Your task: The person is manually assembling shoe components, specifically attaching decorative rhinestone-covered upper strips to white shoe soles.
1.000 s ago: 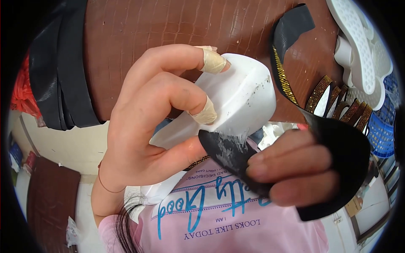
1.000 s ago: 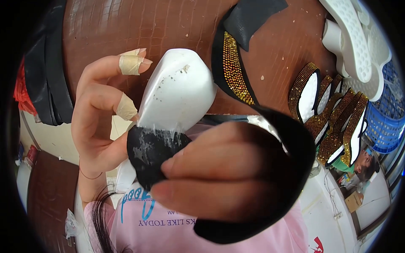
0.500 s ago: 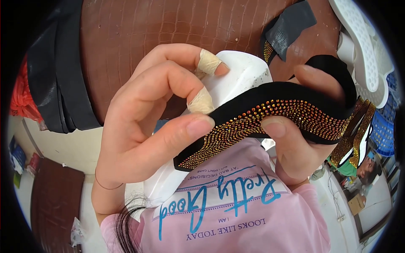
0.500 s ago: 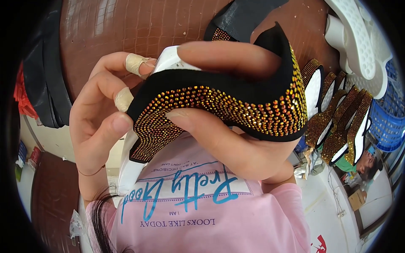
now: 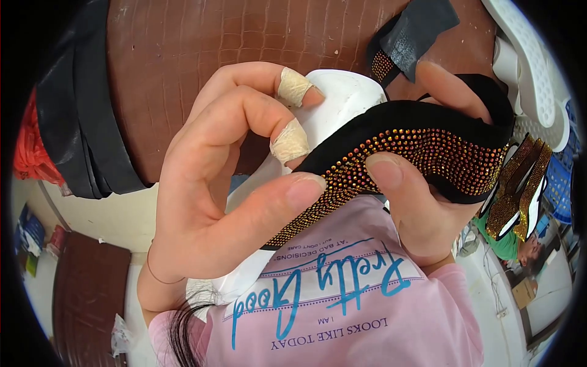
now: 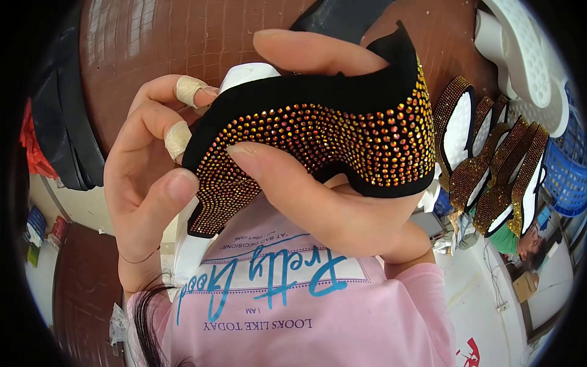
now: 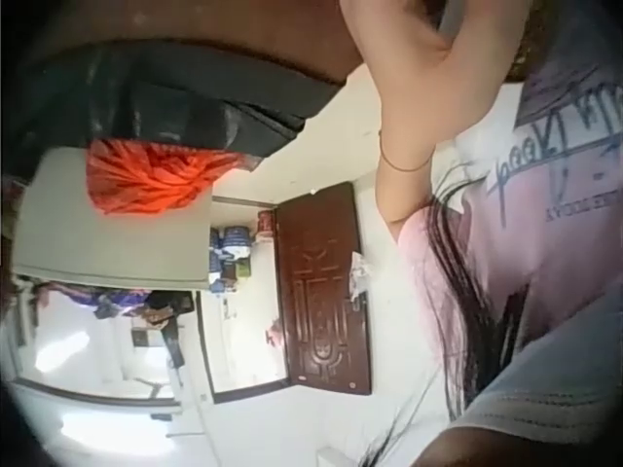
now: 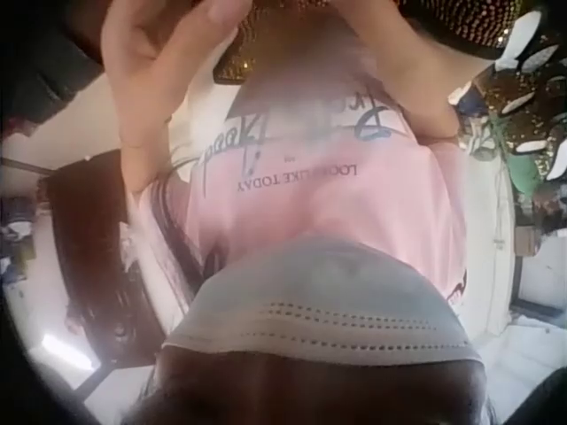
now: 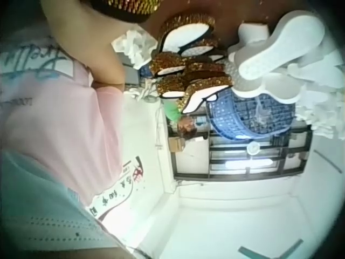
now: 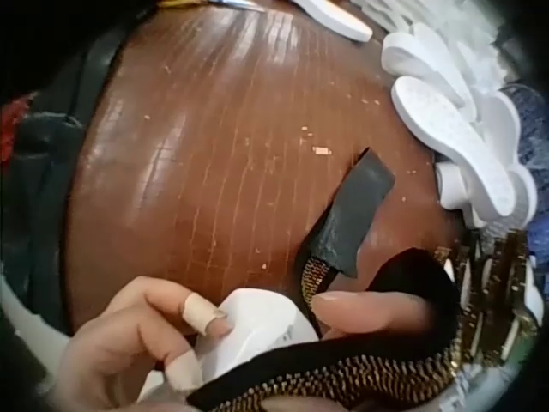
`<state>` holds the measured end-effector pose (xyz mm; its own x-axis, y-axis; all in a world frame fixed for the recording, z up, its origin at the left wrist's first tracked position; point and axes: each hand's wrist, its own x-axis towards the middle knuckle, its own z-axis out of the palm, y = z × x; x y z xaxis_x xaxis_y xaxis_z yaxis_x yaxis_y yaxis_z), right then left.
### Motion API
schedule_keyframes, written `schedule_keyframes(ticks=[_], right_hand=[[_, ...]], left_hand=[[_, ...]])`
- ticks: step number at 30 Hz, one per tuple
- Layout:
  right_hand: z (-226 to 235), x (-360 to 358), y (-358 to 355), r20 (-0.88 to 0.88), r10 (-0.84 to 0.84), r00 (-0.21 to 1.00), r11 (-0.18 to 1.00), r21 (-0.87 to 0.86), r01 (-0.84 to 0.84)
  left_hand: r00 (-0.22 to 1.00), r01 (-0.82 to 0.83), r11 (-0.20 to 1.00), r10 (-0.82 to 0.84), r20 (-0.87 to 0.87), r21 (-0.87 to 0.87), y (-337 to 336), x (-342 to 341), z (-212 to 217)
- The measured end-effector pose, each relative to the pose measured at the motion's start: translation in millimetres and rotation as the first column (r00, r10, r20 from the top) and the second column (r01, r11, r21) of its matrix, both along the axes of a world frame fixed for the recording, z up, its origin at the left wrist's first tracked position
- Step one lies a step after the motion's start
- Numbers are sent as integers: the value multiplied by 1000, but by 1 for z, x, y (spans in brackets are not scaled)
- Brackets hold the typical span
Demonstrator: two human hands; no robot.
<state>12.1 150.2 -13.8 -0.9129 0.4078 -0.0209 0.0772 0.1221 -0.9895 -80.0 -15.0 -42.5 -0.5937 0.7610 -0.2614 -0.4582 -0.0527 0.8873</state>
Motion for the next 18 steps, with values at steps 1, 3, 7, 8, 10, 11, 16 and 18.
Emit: schedule_keyframes(ticks=[1, 3, 7, 8, 10, 11, 16, 18], right_hand=[[-1, 1, 2, -2, 21, 1000, 1000, 6, -21], [-2, 2, 5, -4, 38, 999, 999, 13, -38], [-4, 1, 9, -69, 121, 990, 992, 34, -119], [-4, 0, 9, -72, 120, 990, 992, 33, -118], [-5, -1, 10, -70, 119, 990, 993, 29, -117], [-5, -1, 10, -70, 119, 990, 993, 27, -118], [-3, 1, 12, -73, 115, 991, 993, 34, -113], [-3, 1, 12, -72, 113, 991, 993, 35, -111]], left_hand=[[1000, 0, 1000, 0, -6, -8, 1, 0, 1], [1000, 4, 1000, -4, -13, -16, 1, 1, 2], [999, -23, 1000, 23, -42, -16, 4, 0, 4], [999, -23, 1000, 22, -44, -17, 3, 1, 3], [991, -39, 999, 39, -131, -3, 1, 3, 2], [984, -48, 999, 48, -174, 6, 0, 4, 1], [791, 79, 996, -32, -611, 50, -7, -13, -2], [691, 124, 991, -52, -721, 47, -7, -15, -2]])
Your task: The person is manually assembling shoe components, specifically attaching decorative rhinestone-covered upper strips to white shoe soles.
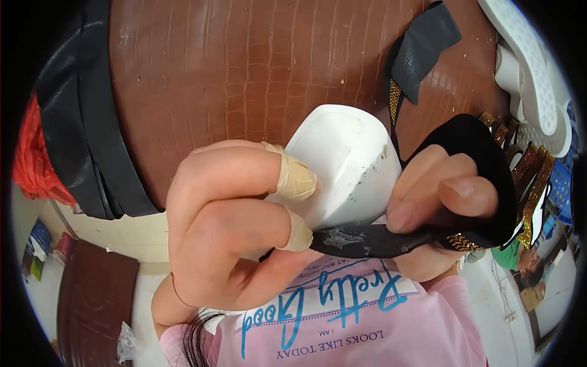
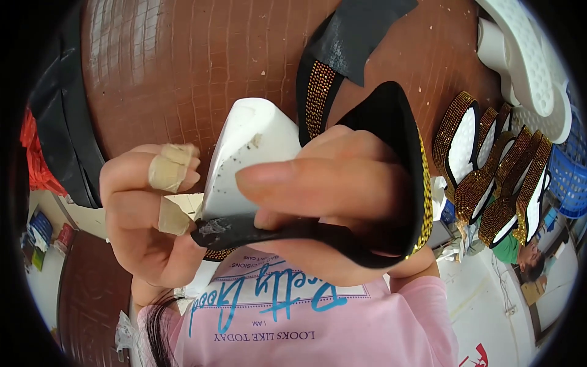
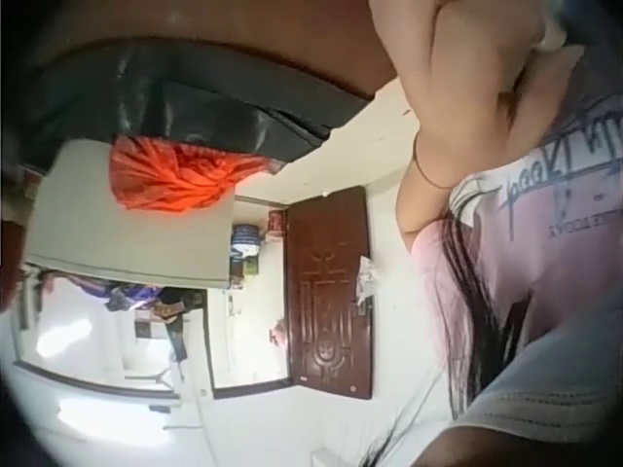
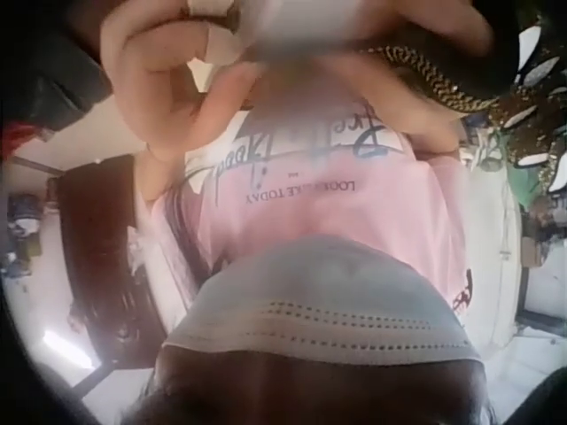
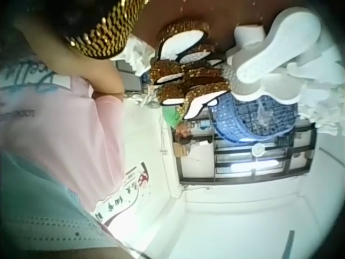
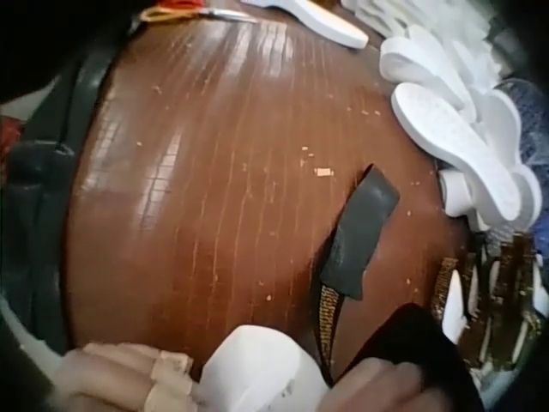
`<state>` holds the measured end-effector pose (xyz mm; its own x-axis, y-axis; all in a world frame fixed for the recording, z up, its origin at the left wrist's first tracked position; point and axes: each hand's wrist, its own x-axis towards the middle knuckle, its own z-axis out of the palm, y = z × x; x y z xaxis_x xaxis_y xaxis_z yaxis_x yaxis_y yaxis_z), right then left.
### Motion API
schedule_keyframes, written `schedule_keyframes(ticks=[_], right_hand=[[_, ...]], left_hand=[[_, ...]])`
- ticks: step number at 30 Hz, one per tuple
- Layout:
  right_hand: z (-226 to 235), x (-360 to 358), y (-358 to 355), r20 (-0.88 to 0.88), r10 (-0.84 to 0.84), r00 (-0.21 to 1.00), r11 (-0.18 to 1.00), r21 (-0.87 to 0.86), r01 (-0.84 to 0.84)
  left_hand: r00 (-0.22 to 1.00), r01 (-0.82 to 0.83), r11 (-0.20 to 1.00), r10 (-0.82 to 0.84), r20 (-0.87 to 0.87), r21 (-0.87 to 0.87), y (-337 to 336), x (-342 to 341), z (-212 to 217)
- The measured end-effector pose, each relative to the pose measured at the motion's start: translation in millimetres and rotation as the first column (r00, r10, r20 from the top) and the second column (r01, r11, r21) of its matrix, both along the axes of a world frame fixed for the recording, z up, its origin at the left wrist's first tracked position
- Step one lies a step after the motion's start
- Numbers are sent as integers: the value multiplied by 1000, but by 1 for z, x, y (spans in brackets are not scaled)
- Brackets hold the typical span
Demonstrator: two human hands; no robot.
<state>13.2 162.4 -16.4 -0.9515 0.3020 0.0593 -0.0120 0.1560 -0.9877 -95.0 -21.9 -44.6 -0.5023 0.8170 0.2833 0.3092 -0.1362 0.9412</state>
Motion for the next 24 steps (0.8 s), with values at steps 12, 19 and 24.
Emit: schedule_keyframes(ticks=[12, 19, 24], right_hand=[[1, -2, 4, 57, -29, 998, 999, -17, 30], [9, -5, 6, 182, -42, 982, 999, -14, 45], [8, -11, -1, 181, -150, 972, 980, -102, 171]], left_hand=[[753, -119, 967, 235, 615, -224, 18, 16, 18], [697, -84, 965, 234, 677, -247, 23, 14, 19], [614, -54, 952, 269, 742, -300, 27, 15, 23]])
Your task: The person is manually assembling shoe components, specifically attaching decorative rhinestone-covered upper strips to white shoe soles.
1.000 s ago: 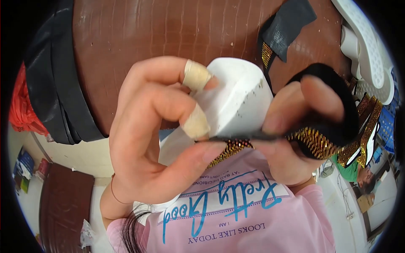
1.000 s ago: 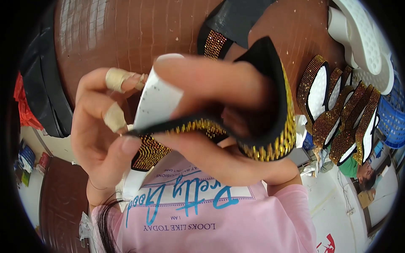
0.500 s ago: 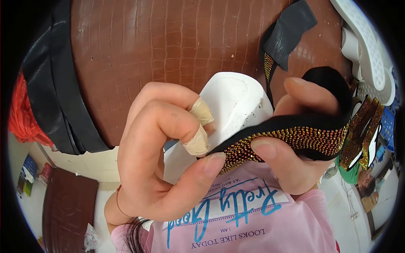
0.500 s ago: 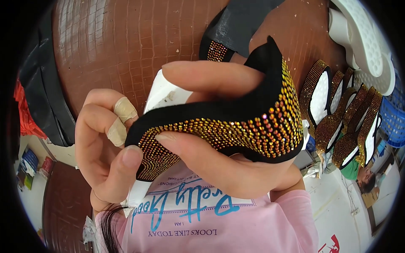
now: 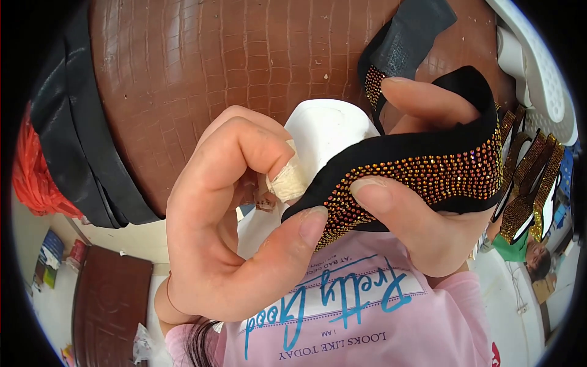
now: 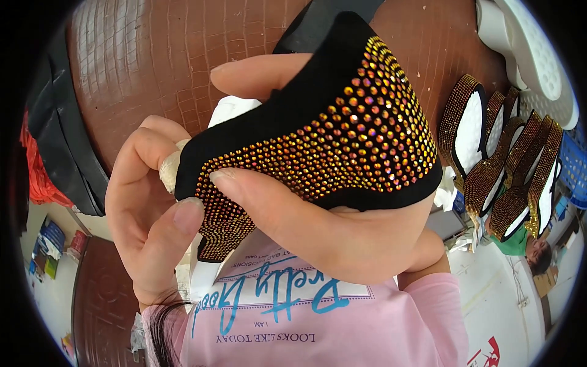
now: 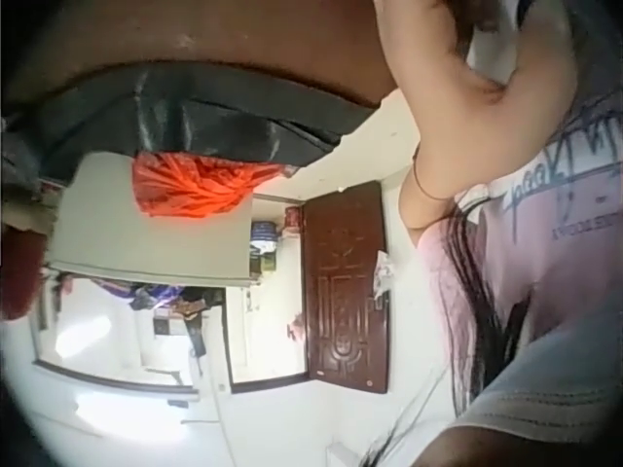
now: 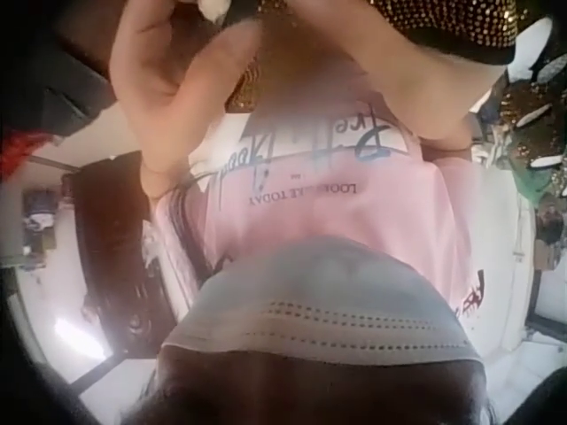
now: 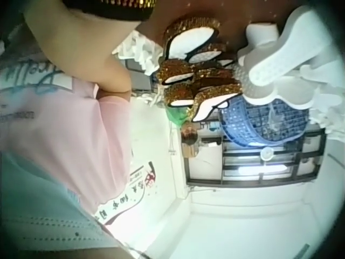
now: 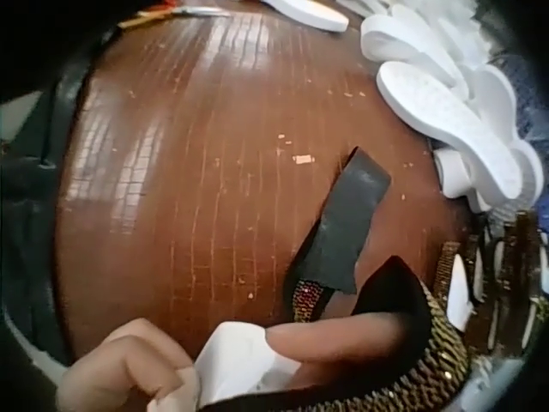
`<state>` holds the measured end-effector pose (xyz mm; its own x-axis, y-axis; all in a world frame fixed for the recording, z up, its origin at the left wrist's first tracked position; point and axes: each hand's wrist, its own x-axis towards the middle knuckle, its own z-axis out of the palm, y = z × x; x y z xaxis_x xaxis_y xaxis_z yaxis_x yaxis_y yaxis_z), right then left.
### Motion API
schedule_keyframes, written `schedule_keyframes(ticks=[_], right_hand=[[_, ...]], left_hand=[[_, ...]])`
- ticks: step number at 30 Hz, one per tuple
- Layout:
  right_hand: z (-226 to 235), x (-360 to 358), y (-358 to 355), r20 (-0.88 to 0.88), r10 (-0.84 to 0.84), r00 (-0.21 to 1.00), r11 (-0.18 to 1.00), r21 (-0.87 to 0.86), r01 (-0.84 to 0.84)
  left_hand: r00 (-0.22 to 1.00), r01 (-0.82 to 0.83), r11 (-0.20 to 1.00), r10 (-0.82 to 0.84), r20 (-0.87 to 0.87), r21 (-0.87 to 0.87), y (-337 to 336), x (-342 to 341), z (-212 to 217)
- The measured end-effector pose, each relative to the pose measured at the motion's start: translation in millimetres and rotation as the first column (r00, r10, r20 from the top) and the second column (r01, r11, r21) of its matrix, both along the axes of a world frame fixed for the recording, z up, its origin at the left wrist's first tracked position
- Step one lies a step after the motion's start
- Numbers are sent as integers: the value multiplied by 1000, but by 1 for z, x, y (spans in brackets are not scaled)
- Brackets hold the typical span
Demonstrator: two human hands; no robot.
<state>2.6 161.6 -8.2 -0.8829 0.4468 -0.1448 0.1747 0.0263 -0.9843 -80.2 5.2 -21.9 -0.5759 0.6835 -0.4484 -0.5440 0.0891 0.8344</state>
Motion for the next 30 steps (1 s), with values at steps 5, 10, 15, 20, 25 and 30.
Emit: schedule_keyframes(ticks=[5, 10, 15, 20, 25, 30], right_hand=[[-4, 7, -3, 57, -47, 997, 998, -27, 49], [-3, 4, -3, -7, -35, 999, 988, -153, 33], [-22, 7, 15, -280, 225, 933, 964, -72, -255], [-19, 6, 32, -317, 376, 870, 926, 157, -343], [-20, 11, 25, -289, 192, 938, 978, -26, -208], [-15, 3, 24, -204, 146, 968, 984, 133, -120]], left_hand=[[995, -41, 997, 46, 85, -63, 6, 1, 2], [998, -35, 999, 35, -58, -4, 6, 1, 1], [812, 98, 995, -69, -580, 19, -1, -6, -11], [586, 234, 971, -179, -791, -47, -1, -16, 0], [704, 241, 970, -171, -689, 5, 4, -17, 1], [904, 22, 999, -32, -426, -27, 14, -6, -1]])
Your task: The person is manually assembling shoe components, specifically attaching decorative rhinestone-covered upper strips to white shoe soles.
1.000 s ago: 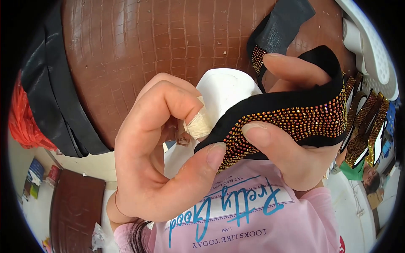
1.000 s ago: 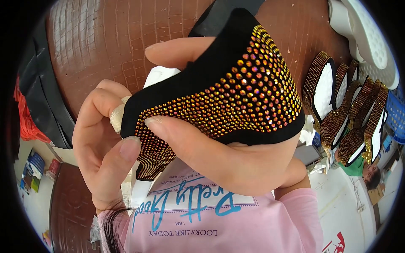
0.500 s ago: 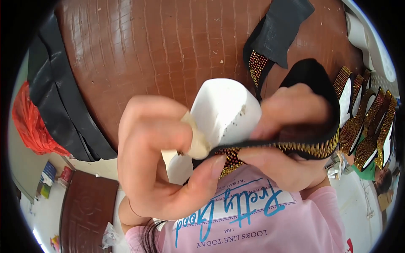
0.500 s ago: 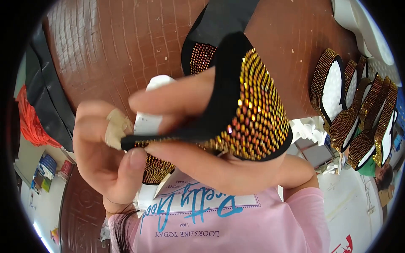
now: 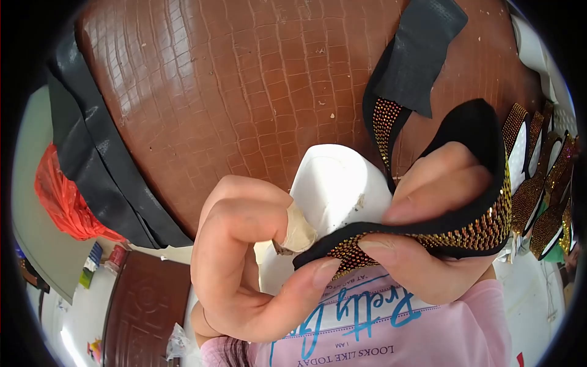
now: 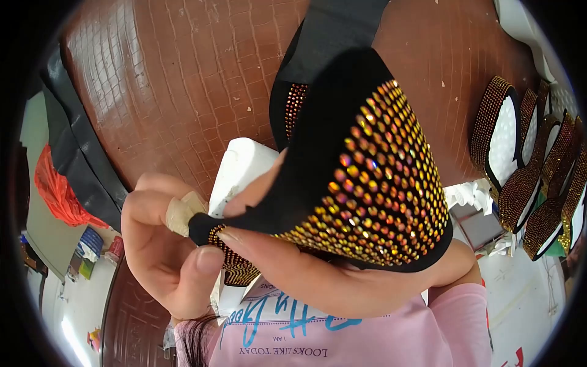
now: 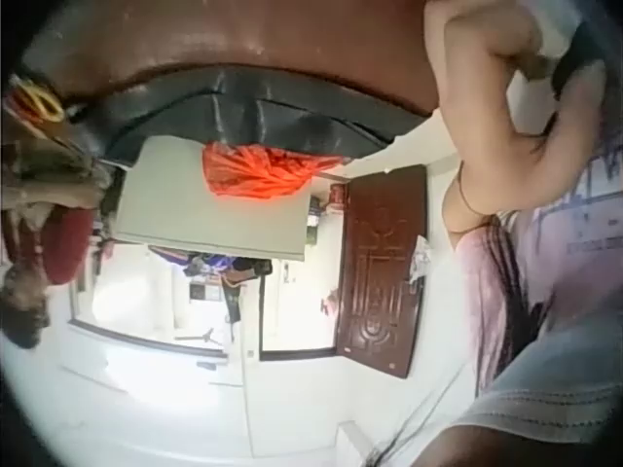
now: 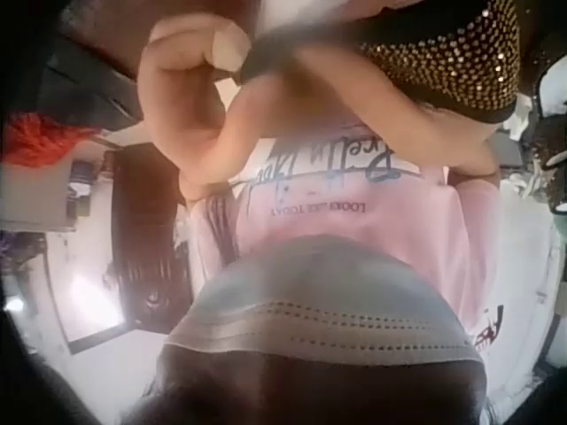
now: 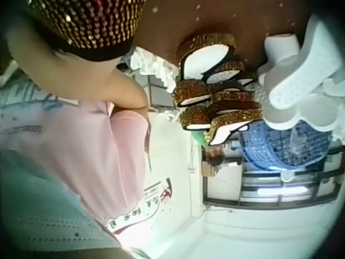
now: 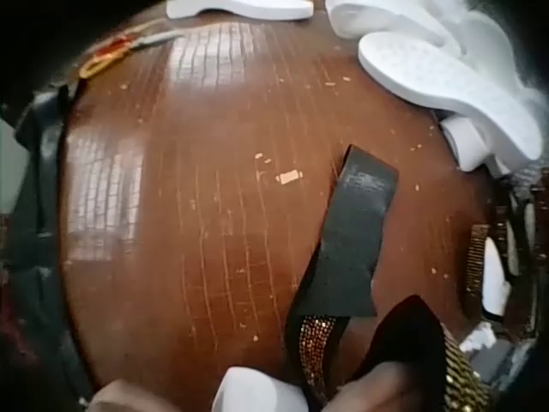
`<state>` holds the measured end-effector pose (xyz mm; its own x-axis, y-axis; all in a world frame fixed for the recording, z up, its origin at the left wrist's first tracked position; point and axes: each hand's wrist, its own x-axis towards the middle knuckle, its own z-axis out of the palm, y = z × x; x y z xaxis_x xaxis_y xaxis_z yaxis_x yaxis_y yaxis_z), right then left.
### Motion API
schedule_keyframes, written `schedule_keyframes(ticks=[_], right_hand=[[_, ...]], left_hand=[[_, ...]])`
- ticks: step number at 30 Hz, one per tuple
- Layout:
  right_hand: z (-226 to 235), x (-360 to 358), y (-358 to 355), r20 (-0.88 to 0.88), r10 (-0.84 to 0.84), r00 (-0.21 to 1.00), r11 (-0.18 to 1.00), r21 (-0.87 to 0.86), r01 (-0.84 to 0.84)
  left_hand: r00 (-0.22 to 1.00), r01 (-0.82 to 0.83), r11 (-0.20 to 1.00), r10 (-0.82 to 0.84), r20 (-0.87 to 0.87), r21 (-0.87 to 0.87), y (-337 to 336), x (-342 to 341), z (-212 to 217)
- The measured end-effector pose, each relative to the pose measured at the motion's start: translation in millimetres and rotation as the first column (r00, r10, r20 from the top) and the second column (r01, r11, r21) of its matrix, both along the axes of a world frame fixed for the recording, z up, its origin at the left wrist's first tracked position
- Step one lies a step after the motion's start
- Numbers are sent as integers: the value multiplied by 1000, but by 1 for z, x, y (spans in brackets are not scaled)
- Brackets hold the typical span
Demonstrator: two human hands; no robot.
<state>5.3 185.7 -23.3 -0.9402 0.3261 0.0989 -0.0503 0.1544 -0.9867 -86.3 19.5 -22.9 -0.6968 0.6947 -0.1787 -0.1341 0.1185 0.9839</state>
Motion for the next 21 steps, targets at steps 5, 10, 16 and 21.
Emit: schedule_keyframes(ticks=[5, 10, 16, 21], right_hand=[[15, -2, -5, 196, -100, 976, 986, -115, 124], [13, -1, -1, 189, -75, 979, 997, -4, 77], [1, -3, -11, 88, -64, 994, 997, -27, 67], [9, -6, -14, 201, -102, 974, 995, 27, 99]], left_hand=[[986, 16, 1000, -18, 168, 12, 3, -1, 3], [914, -46, 995, 5, 405, 91, 3, -3, 7], [901, -62, 995, 22, 434, 80, -4, -2, 3], [926, -103, 992, 68, 371, 77, -3, 1, 0]])
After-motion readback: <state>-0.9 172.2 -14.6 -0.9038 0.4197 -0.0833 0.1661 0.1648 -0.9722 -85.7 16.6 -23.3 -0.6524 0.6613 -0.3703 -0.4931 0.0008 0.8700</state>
